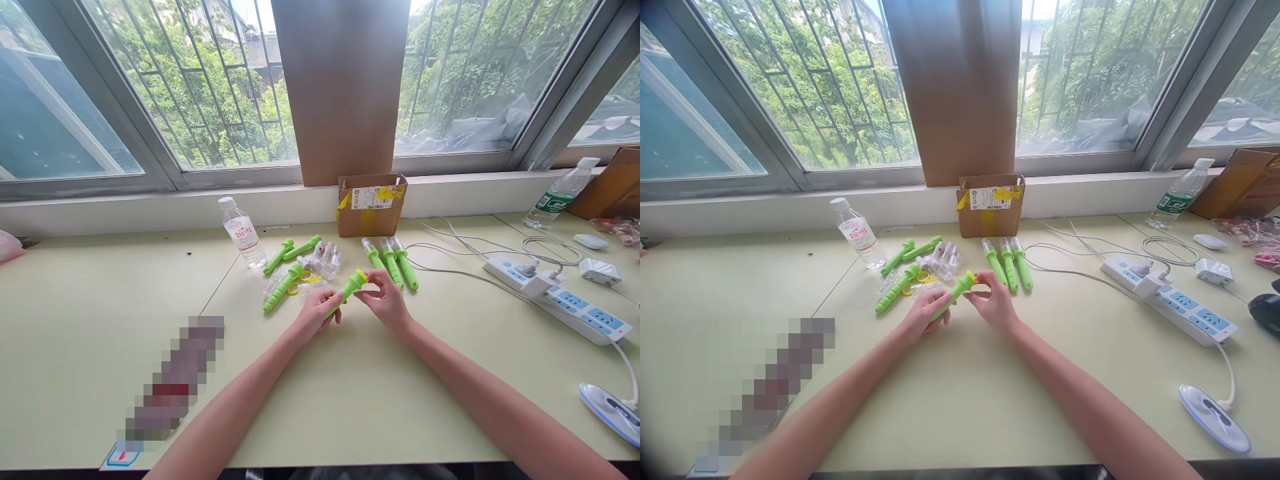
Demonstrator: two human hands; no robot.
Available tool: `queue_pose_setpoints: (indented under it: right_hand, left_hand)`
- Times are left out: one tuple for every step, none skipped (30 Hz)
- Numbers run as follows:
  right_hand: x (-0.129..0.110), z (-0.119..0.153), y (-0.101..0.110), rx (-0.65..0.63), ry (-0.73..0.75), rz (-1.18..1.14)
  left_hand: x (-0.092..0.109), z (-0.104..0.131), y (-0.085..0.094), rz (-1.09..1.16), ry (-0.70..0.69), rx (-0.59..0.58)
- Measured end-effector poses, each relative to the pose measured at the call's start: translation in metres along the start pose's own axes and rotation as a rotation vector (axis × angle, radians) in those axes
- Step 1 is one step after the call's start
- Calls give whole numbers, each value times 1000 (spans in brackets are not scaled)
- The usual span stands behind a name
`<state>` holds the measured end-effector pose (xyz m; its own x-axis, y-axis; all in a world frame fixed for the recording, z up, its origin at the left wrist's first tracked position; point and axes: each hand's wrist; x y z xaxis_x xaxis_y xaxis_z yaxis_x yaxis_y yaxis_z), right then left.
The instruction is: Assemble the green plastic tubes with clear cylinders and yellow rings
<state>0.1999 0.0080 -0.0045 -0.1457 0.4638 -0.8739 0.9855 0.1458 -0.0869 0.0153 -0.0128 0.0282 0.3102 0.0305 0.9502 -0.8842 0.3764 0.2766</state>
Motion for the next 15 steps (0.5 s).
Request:
queue_pose_setpoints:
  right_hand:
    - [0,0,0,2,2,-8]
    - [0,0,0,4,4,-15]
    - [0,1,0,6,7,-18]
    - [0,1,0,10,12,-18]
    - [-1,1,0,16,19,-15]
    - [-1,1,0,21,28,-11]
    - [-1,1,1,26,36,-6]
    - [-2,1,1,31,44,-2]
    - [-2,1,1,35,49,2]
    - [-2,1,1,38,52,6]
    - [-2,1,2,40,52,10]
    - [-2,1,2,40,49,16]
    - [-2,1,2,38,44,21]
    - [-1,1,2,36,38,25]
    - [-1,1,2,38,29,28]
  left_hand:
    - [1,1,-1,15,8,-5]
    - [1,1,-1,31,17,-5]
    - [2,2,-2,47,25,-3]
    - [2,2,-3,61,28,0]
    - [2,3,-4,72,28,0]
    - [2,3,-4,77,25,-2]
    - [2,3,-4,78,19,-7]
    - [2,3,-4,75,12,-8]
    - [2,3,-4,69,3,-4]
    - [2,2,-3,64,-7,6]
    - [2,2,-3,59,-17,18]
    - [2,1,-2,54,-26,31]
    - [2,1,-1,45,-33,41]
    - [1,0,-1,34,-34,48]
    - [1,0,-1,19,-31,54]
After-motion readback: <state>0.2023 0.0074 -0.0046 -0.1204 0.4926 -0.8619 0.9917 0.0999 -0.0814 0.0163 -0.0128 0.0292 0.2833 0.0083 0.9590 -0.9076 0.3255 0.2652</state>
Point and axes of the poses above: each hand's wrist, its own z-axis away from the middle knuckle, its own y-axis out of the back of the hand, x = y × z, and after that the axes turned 9 degrees about -z, right-handed
